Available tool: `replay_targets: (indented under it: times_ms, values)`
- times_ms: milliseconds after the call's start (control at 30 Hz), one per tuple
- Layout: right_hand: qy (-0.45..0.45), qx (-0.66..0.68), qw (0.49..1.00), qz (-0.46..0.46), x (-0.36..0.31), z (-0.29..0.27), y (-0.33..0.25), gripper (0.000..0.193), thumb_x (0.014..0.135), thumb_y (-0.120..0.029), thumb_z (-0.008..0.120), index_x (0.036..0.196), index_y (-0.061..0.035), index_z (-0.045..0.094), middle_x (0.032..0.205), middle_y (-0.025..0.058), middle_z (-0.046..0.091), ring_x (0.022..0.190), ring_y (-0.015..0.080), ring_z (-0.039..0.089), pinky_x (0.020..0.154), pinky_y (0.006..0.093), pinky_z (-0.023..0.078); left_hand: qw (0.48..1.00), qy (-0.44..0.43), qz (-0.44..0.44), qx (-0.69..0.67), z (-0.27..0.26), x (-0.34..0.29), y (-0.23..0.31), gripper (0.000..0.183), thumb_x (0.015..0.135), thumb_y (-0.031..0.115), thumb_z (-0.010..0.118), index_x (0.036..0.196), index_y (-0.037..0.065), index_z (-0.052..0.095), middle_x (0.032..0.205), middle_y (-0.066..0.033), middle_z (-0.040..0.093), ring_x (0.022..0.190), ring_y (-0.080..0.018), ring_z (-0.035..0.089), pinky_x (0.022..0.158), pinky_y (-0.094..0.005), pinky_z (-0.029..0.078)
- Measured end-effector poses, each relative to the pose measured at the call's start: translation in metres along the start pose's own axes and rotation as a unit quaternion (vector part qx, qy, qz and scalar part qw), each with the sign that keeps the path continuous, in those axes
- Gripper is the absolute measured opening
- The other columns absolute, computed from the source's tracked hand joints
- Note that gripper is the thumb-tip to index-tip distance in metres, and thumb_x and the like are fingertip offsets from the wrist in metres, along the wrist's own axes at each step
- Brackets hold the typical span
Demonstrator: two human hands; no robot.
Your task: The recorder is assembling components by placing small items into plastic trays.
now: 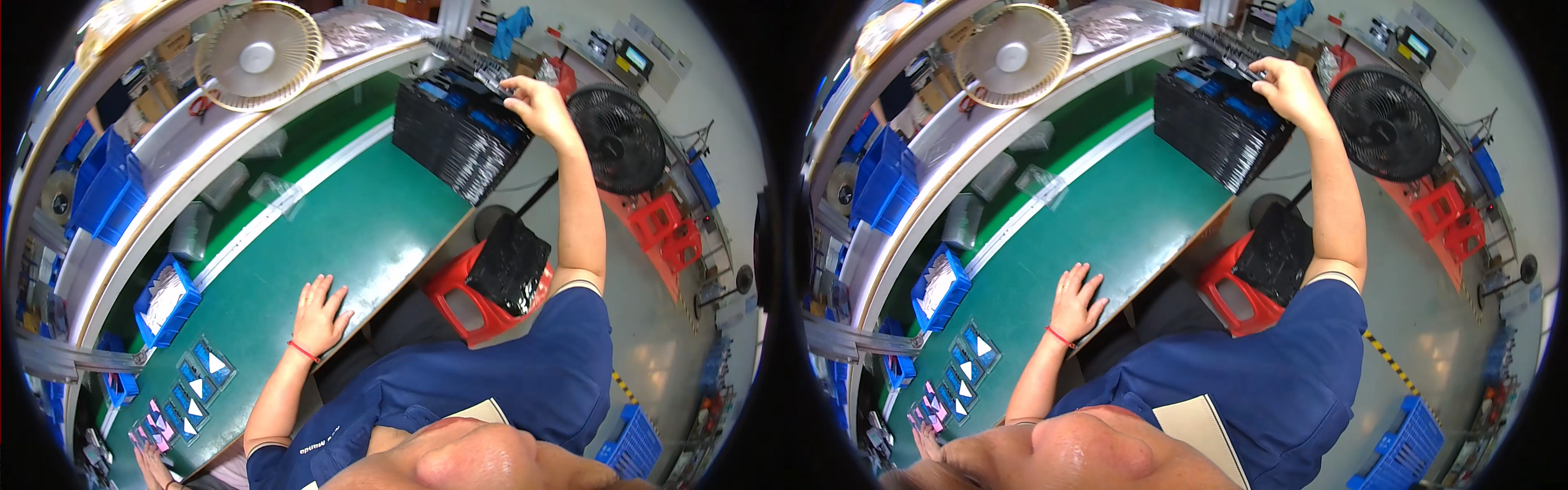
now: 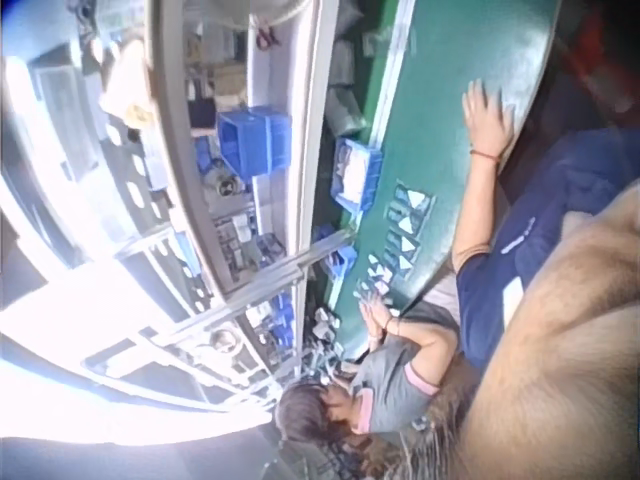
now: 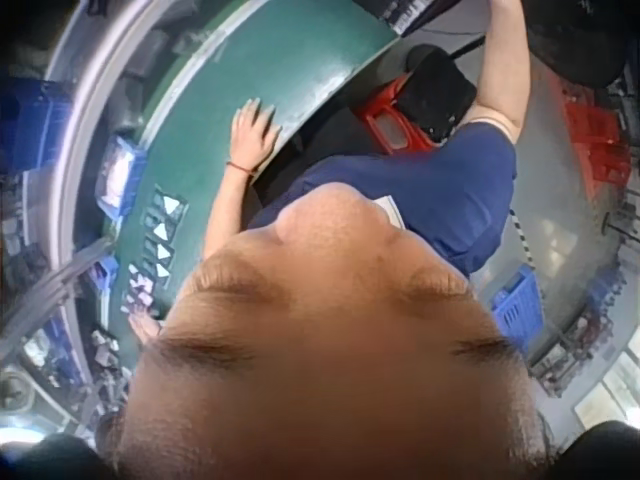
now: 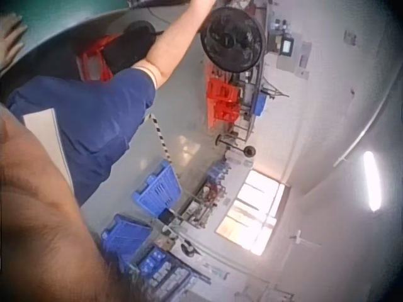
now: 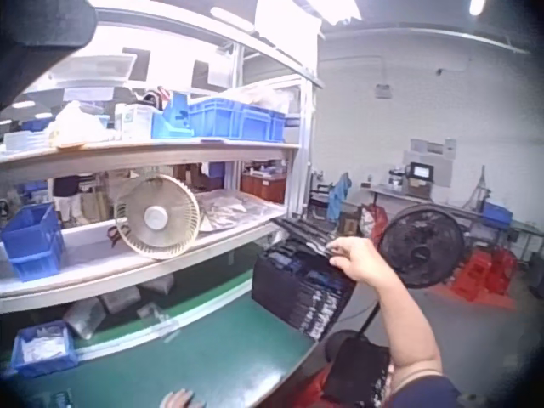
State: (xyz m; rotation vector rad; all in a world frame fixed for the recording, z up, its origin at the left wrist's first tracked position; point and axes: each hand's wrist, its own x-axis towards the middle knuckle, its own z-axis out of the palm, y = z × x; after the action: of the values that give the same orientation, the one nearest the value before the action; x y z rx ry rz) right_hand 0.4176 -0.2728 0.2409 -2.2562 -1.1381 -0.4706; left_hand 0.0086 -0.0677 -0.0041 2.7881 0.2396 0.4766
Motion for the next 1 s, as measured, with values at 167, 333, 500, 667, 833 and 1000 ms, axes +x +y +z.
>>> replay_targets:
  times_ms: [167, 333, 500, 667, 833, 1000]
  values:
    - [0.131, -0.087, 0.983, 0.094, -0.112, 0.0, 0.019, 0.033, 0.075, -0.016, 0.073, 0.105, -0.0051, 0.067, 0.078, 0.0161, 0.062, 0.074, 0.0311, 0.062, 0.068, 0.0403, 0.05, 1.0, 0.001, -0.007, 0.019, -0.002, 0.001, 0.0, 0.045, 0.081, 0.028, 0.068, 0.12, 0.008, 0.059, 0.134, -0.0205, 0.047, 0.128, -0.0373, 0.041, 0.108, -0.0516, 0.03]
    - [0.117, -0.236, 0.899, 0.351, -0.238, 0.106, 0.082, 0.026, 0.077, -0.021, 0.071, 0.094, -0.0019, 0.067, 0.085, 0.0225, 0.063, 0.081, 0.0387, 0.064, 0.072, 0.046, 0.052, 1.0, 0.006, -0.005, 0.03, 0.0, 0.013, 0.007, 0.042, 0.08, 0.024, 0.069, 0.118, 0.008, 0.06, 0.132, -0.0203, 0.048, 0.127, -0.0374, 0.043, 0.107, -0.0499, 0.031]
    - [-0.019, -0.229, 0.852, 0.47, -0.296, 0.253, 0.144, 0.025, 0.076, -0.023, 0.072, 0.084, 0.0, 0.07, 0.088, 0.0206, 0.066, 0.084, 0.0352, 0.067, 0.076, 0.0435, 0.055, 0.999, 0.005, -0.021, 0.044, 0.0, 0.012, 0.01, 0.039, 0.081, 0.019, 0.066, 0.118, 0.007, 0.06, 0.134, -0.0182, 0.048, 0.128, -0.0362, 0.043, 0.108, -0.0484, 0.032]
    - [-0.086, -0.174, 0.86, 0.473, -0.289, 0.278, 0.134, 0.017, 0.083, -0.013, 0.058, 0.082, -0.0018, 0.071, 0.092, 0.0197, 0.067, 0.081, 0.0327, 0.069, 0.071, 0.0403, 0.057, 0.998, 0.016, -0.034, 0.055, 0.001, 0.008, 0.014, 0.039, 0.08, 0.023, 0.068, 0.115, 0.008, 0.061, 0.13, -0.0163, 0.051, 0.125, -0.0345, 0.046, 0.107, -0.0485, 0.033]
    - [-0.127, -0.15, 0.862, 0.467, -0.287, 0.273, 0.143, 0.024, 0.081, -0.026, 0.067, 0.087, -0.003, 0.071, 0.093, 0.0214, 0.068, 0.084, 0.0353, 0.068, 0.074, 0.0419, 0.056, 0.998, 0.023, -0.034, 0.038, -0.001, 0.012, 0.018, 0.04, 0.078, 0.022, 0.068, 0.113, 0.006, 0.062, 0.129, -0.0167, 0.052, 0.124, -0.0348, 0.047, 0.107, -0.0477, 0.034]
    - [-0.184, -0.136, 0.87, 0.437, -0.28, 0.278, 0.136, 0.018, 0.083, -0.02, 0.063, 0.085, -0.0054, 0.073, 0.091, 0.022, 0.068, 0.086, 0.0345, 0.069, 0.075, 0.0426, 0.056, 0.997, 0.04, -0.046, 0.048, -0.005, 0.008, 0.016, 0.041, 0.076, 0.022, 0.069, 0.113, 0.005, 0.062, 0.127, -0.0183, 0.053, 0.123, -0.0355, 0.048, 0.105, -0.0467, 0.036]
